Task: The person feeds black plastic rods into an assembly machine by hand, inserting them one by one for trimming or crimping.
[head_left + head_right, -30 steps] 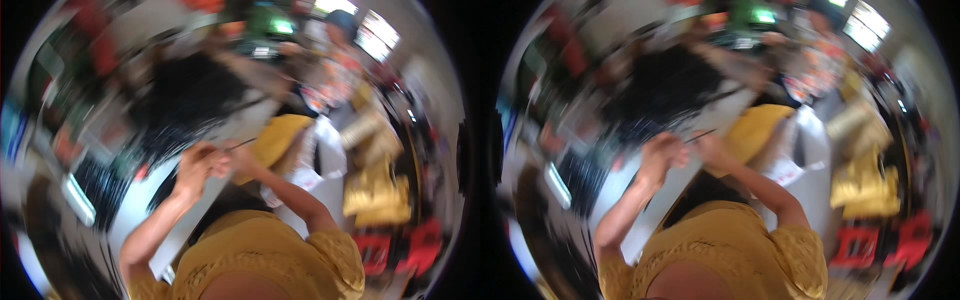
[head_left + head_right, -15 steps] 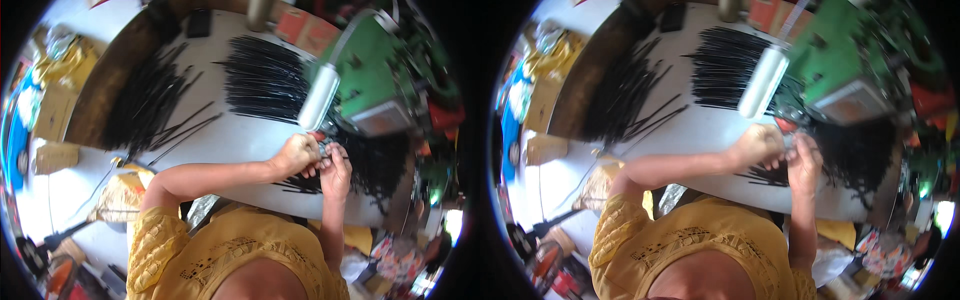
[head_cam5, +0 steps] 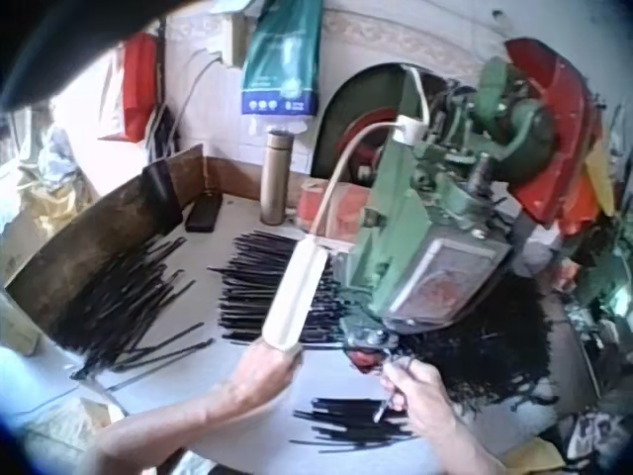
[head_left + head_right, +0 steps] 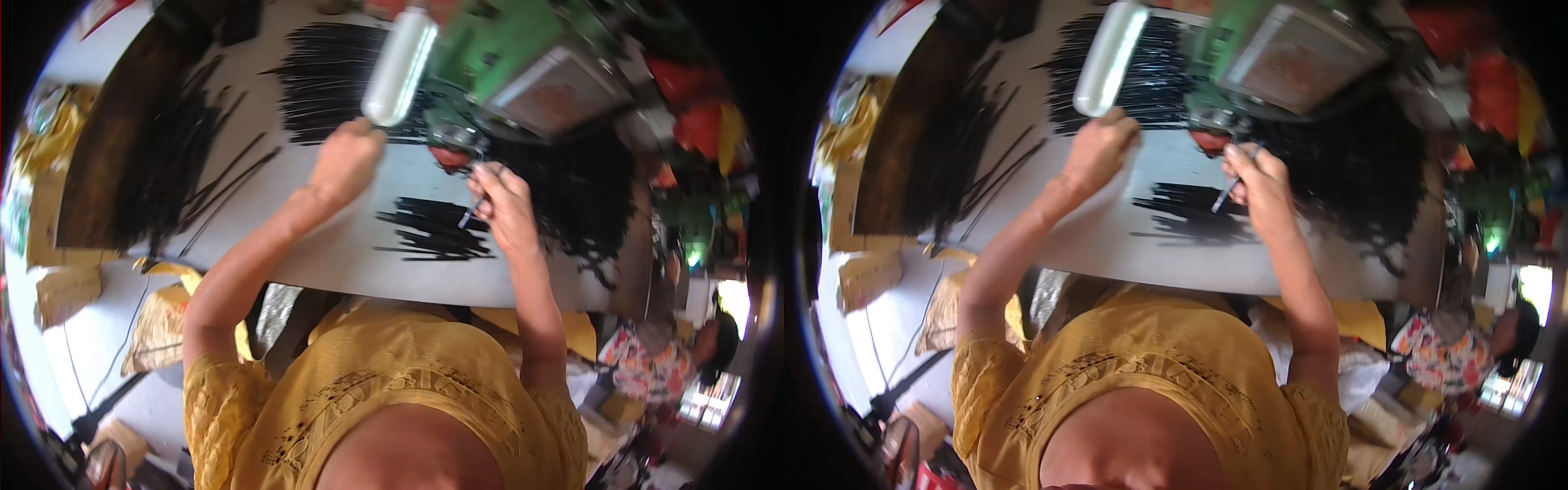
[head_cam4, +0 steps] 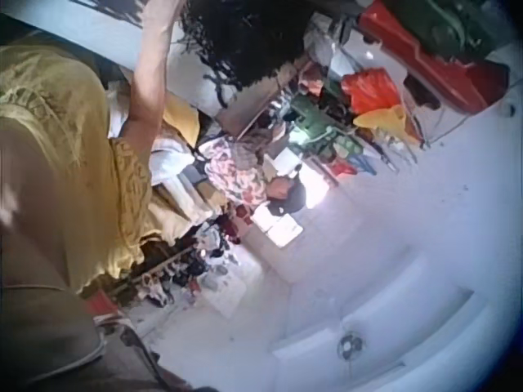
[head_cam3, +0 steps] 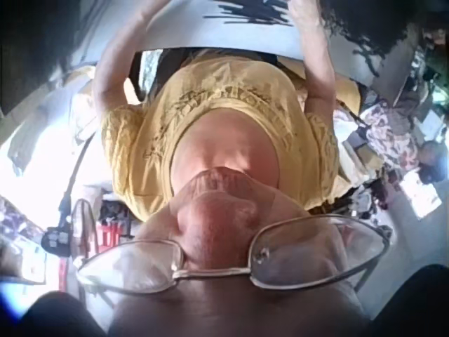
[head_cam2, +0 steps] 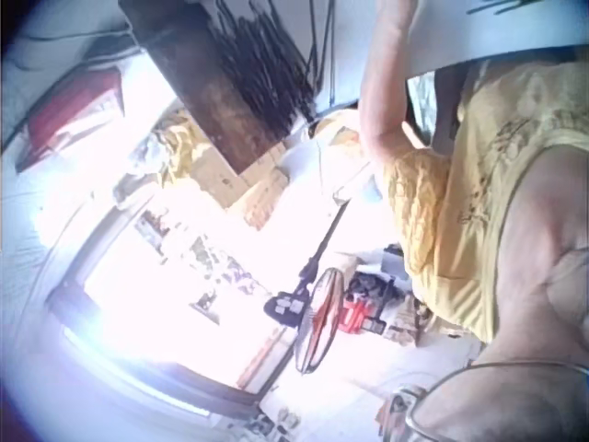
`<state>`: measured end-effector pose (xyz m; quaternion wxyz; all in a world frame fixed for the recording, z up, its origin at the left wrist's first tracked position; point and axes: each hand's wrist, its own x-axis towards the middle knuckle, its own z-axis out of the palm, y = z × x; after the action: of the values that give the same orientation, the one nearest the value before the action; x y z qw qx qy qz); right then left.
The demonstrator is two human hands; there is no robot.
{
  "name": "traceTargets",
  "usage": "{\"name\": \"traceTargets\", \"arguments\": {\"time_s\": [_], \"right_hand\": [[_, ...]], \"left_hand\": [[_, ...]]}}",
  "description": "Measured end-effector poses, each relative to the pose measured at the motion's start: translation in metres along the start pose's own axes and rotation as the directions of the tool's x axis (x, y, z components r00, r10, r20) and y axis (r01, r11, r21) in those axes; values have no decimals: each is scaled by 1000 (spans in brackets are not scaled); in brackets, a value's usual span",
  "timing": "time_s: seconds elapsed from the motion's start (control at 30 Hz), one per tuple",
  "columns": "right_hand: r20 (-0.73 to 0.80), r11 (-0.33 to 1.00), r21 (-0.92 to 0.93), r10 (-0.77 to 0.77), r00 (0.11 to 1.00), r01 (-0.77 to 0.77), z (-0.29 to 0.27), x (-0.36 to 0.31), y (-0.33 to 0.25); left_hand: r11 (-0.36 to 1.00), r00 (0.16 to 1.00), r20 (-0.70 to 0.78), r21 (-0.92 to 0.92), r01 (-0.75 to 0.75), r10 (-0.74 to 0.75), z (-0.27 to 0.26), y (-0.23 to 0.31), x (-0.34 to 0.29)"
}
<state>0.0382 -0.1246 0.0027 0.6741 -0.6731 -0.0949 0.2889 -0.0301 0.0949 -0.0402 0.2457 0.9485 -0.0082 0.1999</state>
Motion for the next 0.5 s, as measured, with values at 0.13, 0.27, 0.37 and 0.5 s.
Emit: {"name": "traceTargets", "arguments": {"time_s": [0.13, 0.27, 0.37, 0.5], "right_hand": [[0, 999, -33, 9, 1000, -9, -20, -5, 2], [36, 999, -34, 17, 999, -16, -33, -7, 8], [33, 999, -32, 15, 999, -14, -36, -3, 5], [36, 999, -29, -20, 999, 21, -39, 11, 4]], "left_hand": [[979, 998, -25, 197, -43, 49, 5, 6, 7], [962, 992, -27, 250, -112, 122, 17, 8, 9], [951, 991, -22, 287, -117, 129, 18, 9, 10], [1000, 996, -85, -20, -9, 7, 10, 20, 17]]}}
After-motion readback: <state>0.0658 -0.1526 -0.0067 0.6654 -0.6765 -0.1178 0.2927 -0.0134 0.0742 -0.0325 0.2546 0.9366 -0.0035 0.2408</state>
